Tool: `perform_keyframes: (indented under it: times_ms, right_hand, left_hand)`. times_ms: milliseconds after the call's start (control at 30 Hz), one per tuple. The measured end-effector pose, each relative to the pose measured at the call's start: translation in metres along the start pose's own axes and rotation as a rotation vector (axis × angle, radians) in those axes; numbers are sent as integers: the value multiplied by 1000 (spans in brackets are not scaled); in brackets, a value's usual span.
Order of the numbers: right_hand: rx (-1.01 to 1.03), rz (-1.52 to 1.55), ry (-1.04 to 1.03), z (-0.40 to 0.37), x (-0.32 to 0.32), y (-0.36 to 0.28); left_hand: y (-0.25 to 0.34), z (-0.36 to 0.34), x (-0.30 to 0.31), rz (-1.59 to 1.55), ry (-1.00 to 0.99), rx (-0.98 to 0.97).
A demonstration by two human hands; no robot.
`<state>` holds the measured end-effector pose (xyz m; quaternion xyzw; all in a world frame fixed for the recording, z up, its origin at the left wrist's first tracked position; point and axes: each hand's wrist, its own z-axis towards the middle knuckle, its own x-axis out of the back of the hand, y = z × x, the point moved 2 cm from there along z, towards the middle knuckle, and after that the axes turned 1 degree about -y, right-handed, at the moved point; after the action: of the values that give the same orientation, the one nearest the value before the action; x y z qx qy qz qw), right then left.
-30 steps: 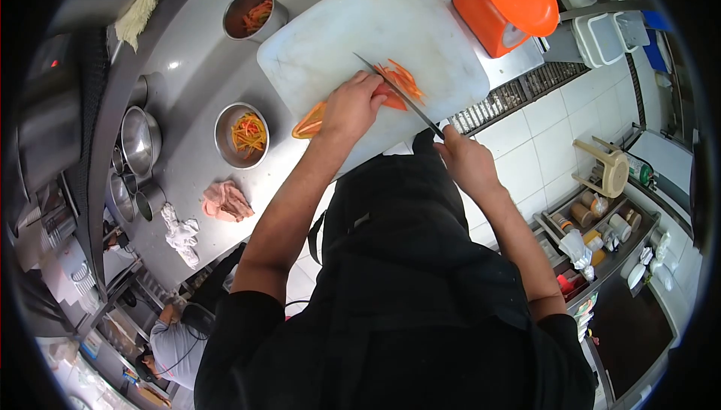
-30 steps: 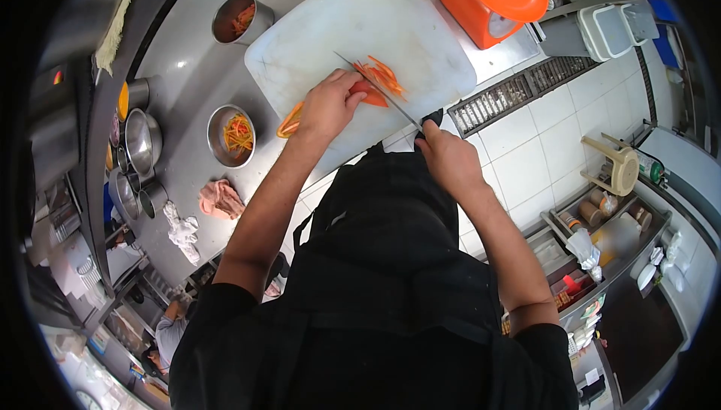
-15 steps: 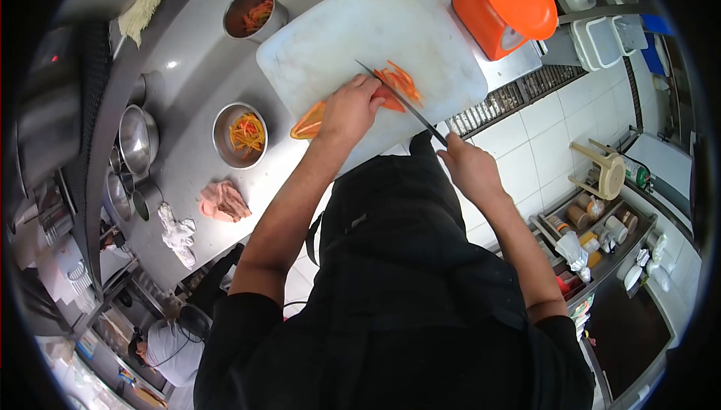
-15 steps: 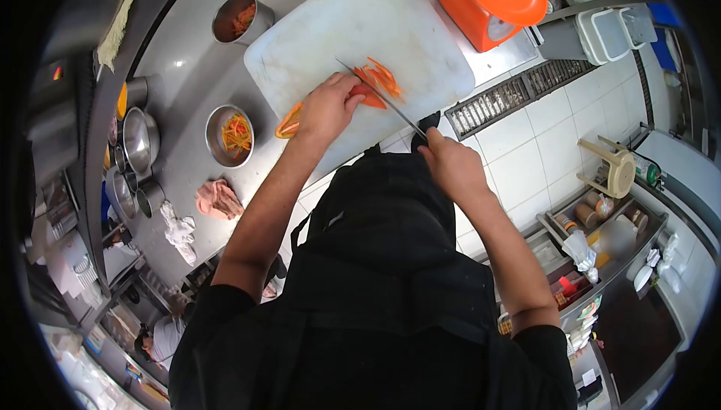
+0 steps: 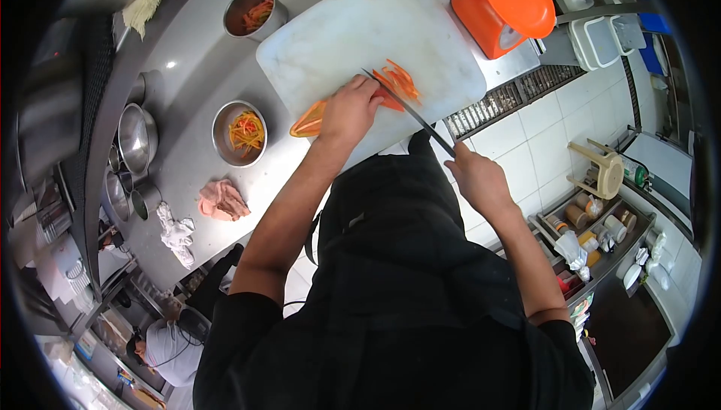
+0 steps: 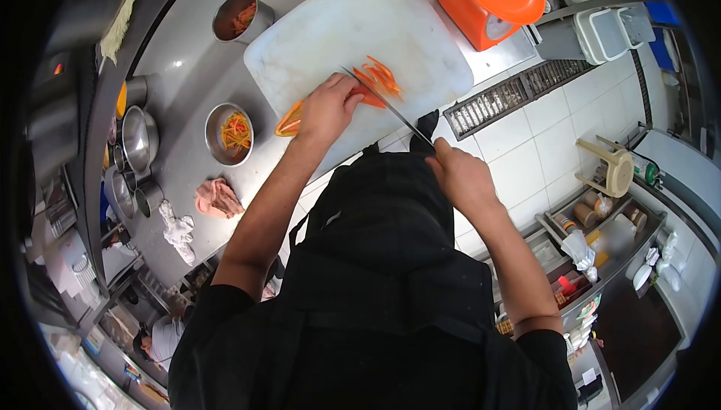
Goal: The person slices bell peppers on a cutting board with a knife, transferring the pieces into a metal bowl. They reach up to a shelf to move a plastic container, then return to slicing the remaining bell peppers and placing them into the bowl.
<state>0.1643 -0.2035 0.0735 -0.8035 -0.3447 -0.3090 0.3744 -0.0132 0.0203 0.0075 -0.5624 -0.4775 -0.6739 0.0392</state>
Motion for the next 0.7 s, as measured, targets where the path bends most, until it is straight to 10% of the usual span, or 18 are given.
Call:
perform_keyframes:
  times_ms: [700]
  right_hand:
    - [-67,-30,-41,-12,-12,-6]
  left_hand:
    - [1,-8,-6,58,115,5]
